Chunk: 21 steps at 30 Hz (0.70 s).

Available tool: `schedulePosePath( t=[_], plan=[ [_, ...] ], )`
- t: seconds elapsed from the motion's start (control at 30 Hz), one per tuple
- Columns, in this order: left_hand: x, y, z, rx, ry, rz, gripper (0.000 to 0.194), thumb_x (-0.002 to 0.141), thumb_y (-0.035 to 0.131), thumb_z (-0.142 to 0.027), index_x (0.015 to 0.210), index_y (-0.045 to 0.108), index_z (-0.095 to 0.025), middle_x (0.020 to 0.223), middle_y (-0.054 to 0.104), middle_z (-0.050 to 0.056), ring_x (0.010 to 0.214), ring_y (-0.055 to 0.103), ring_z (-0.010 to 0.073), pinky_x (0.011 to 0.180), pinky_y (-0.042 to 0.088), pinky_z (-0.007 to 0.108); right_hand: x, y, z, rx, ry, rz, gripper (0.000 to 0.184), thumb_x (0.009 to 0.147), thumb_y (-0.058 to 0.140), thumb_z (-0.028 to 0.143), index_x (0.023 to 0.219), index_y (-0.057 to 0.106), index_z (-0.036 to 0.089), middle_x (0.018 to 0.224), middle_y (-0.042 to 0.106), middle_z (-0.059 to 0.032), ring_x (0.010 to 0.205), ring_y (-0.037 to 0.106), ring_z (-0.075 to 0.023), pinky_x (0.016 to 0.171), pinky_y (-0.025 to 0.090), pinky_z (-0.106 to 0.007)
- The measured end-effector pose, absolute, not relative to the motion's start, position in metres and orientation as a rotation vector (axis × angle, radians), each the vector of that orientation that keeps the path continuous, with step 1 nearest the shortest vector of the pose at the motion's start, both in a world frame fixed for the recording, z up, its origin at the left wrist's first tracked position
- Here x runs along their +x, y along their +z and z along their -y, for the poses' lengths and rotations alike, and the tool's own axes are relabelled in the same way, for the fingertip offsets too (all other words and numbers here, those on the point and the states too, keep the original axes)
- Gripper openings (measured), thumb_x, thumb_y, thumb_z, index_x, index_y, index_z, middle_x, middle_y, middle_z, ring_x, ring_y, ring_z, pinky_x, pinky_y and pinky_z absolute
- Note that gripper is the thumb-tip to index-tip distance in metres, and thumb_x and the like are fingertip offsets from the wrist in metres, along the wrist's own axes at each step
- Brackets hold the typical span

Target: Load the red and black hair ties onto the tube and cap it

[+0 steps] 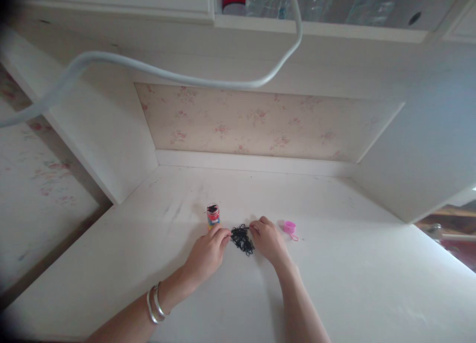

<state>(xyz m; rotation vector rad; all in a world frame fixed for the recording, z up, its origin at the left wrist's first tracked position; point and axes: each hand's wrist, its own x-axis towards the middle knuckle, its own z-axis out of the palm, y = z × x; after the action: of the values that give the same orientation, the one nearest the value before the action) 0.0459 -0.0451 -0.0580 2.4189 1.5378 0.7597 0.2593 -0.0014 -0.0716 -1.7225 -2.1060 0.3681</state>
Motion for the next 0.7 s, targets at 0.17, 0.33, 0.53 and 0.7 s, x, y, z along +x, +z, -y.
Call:
schedulePosePath(
  t=[0.17, 0.33, 0.53, 0.7],
  plan=[
    [0.045, -0.058, 0.046, 2.441, 0.738, -1.533, 0.019, 0.097, 0.038, -0.024, 0.105, 0.055, -0.024, 0.101, 0.061, 0.002, 0.081, 0.064, 0.0156, 0.065, 0.05, 0.025, 0.265, -0.07, 0.002, -1.782, 0.299, 2.057, 0.028, 0.092, 0.043, 0.027, 0.094, 0.07, 0.022, 0.091, 0.061, -0.0036, 0.073, 0.061, -0.0137, 0.067, 0.04, -0.023],
    [0.045, -0.057, 0.046, 2.441, 0.749, -1.524, 0.019, 0.097, 0.038, -0.026, 0.103, 0.056, -0.023, 0.1, 0.062, 0.002, 0.081, 0.065, 0.0154, 0.064, 0.05, 0.025, 0.269, -0.071, 0.0, -1.811, 0.225, 1.958, 0.025, 0.09, 0.046, 0.027, 0.093, 0.071, 0.024, 0.09, 0.062, -0.0031, 0.074, 0.062, -0.0141, 0.068, 0.041, -0.024],
    [0.045, -0.051, 0.047, 2.4, 0.852, -1.507, 0.021, 0.098, 0.038, -0.029, 0.101, 0.058, -0.022, 0.097, 0.063, 0.003, 0.079, 0.065, 0.0147, 0.065, 0.051, 0.024, 0.267, -0.069, 0.0, -1.771, 0.195, 1.9, 0.027, 0.09, 0.046, 0.029, 0.093, 0.071, 0.022, 0.091, 0.062, -0.0043, 0.073, 0.062, -0.0151, 0.067, 0.042, -0.025],
    [0.043, -0.044, 0.049, 2.299, 1.103, -1.367, 0.023, 0.097, 0.039, -0.029, 0.101, 0.061, -0.022, 0.093, 0.064, 0.004, 0.08, 0.064, 0.0139, 0.072, 0.052, 0.025, 0.266, -0.066, 0.002, -1.74, 0.208, 1.923, 0.028, 0.091, 0.044, 0.03, 0.094, 0.071, 0.022, 0.09, 0.062, -0.0048, 0.074, 0.062, -0.0162, 0.068, 0.042, -0.026]
  ],
)
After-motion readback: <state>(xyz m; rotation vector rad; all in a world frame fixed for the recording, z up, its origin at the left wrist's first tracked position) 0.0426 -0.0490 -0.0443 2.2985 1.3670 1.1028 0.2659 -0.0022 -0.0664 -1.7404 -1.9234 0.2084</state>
